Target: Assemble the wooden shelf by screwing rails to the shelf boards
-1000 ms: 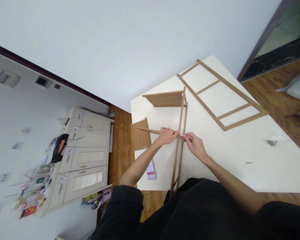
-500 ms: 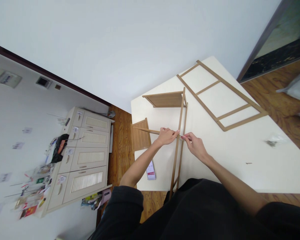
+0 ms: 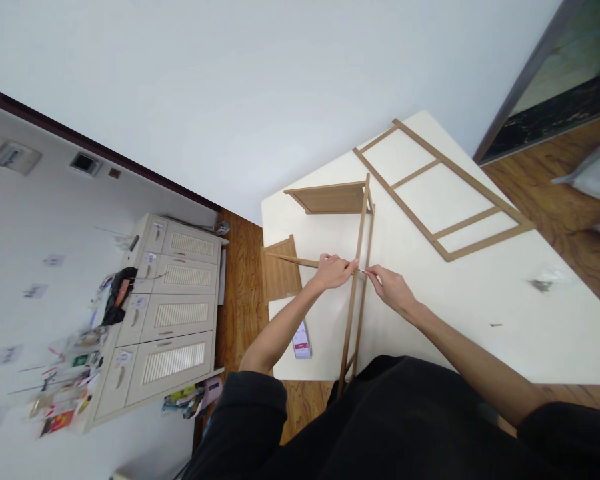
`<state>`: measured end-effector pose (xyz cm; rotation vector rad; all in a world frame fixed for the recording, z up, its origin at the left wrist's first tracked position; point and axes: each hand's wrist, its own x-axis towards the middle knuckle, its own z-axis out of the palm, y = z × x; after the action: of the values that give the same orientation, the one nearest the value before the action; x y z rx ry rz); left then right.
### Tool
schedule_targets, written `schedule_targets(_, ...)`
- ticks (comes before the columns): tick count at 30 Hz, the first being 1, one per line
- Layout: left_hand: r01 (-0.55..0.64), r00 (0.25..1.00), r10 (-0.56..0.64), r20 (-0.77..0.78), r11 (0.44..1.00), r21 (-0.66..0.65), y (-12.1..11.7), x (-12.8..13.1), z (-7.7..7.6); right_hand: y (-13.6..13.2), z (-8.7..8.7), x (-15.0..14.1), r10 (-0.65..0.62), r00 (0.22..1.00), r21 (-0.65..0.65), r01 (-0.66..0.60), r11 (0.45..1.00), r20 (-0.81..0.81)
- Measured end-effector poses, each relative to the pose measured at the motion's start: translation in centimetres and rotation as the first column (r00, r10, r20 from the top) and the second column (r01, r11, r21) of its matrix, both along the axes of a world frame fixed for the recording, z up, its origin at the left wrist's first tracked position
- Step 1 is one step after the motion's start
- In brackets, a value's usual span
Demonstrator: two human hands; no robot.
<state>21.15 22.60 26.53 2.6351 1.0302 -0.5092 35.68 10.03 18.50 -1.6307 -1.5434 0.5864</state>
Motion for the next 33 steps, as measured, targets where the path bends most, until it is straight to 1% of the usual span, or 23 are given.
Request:
schedule_targets(3, 0.001, 1.000, -0.002, 0.012, 1.000, 0.016, -0.1, 0.1, 0.1, 0.0, 1.0, 0.3, 0.008, 0.996, -0.037, -0.011, 0.999, -0.087)
schedule_targets(6, 0.007, 1.000, -0.007, 0.013, 1.000, 0.029, -0.3, 0.1, 0.1, 0.2, 1.9, 0.7, 0.021, 0.976, -0.082, -0.039, 0.996, -0.216)
schedule_targets(8, 0.004, 1.000, -0.005, 0.010, 0.999, 0.041, -0.4, 0.2, 0.1, 0.4, 2.2, 1.0, 0.037, 0.955, -0.110, -0.073, 0.991, -0.296)
schedule_targets(11, -0.005, 1.000, 0.004, 0.016, 0.998, 0.056, -0.6, 0.2, -0.1, 0.9, 2.3, 1.3, 0.040, 0.916, -0.165, -0.114, 0.980, -0.399)
schedule_targets(12, -0.008, 1.000, 0.007, 0.021, 0.998, 0.055, -0.6, 0.2, -0.1, 1.2, 2.2, 1.4, 0.031, 0.893, -0.188, -0.129, 0.974, -0.449)
schedule_targets(14, -0.018, 0.999, 0.016, 0.035, 0.999, 0.047, -0.7, 0.2, -0.1, 1.6, 2.1, 1.5, 0.005, 0.817, -0.241, -0.176, 0.954, -0.576)
schedule_targets(17, -0.038, 0.998, 0.036, 0.059, 0.999, 0.024, -0.8, 0.2, 0.1, 2.4, 2.1, 1.7, -0.074, 0.663, -0.326, -0.265, 0.908, -0.745)
schedule_targets(19, -0.045, 0.996, 0.044, 0.072, 0.999, 0.017, -0.9, 0.3, 0.2, 2.9, 2.1, 2.0, -0.148, 0.569, -0.384, -0.321, 0.866, -0.809)
schedule_targets(21, -0.045, 0.996, 0.044, 0.075, 0.999, 0.014, -1.0, 0.3, 0.3, 3.4, 2.3, 2.4, -0.221, 0.484, -0.439, -0.400, 0.805, -0.847)
schedule_targets(23, -0.046, 0.996, 0.045, 0.075, 0.999, 0.012, -1.1, 0.3, 0.3, 3.8, 2.4, 2.8, -0.301, 0.413, -0.488, -0.488, 0.724, -0.860)
schedule_targets(25, -0.066, 0.993, 0.065, 0.098, 0.998, 0.008, -1.3, 0.0, 0.3, 4.2, 2.6, 3.0, -0.377, 0.362, -0.521, -0.545, 0.657, -0.853)
schedule_targets(26, -0.083, 0.989, 0.081, 0.126, 0.997, 0.008, -1.4, -0.1, 0.3, 4.3, 2.7, 3.1, -0.406, 0.344, -0.532, -0.557, 0.638, -0.847)
schedule_targets(28, -0.105, 0.974, 0.101, 0.201, 0.994, 0.008, -1.4, -0.7, 0.4, 4.4, 2.7, 3.1, -0.438, 0.319, -0.540, -0.564, 0.624, -0.840)
schedule_targets(29, -0.098, 0.967, 0.095, 0.237, 0.995, 0.002, -1.4, -1.0, 0.5, 4.3, 2.7, 3.1, -0.442, 0.311, -0.538, -0.567, 0.624, -0.841)
schedule_targets(31, -0.038, 0.954, 0.042, 0.298, 0.999, -0.021, -1.3, -1.5, 0.7, 4.2, 2.6, 3.0, -0.430, 0.297, -0.520, -0.563, 0.642, -0.853)
schedule_targets(33, 0.039, 0.941, -0.023, 0.338, 0.998, -0.041, -1.1, -1.9, 1.0, 4.0, 2.5, 2.9, -0.402, 0.283, -0.490, -0.552, 0.675, -0.871)
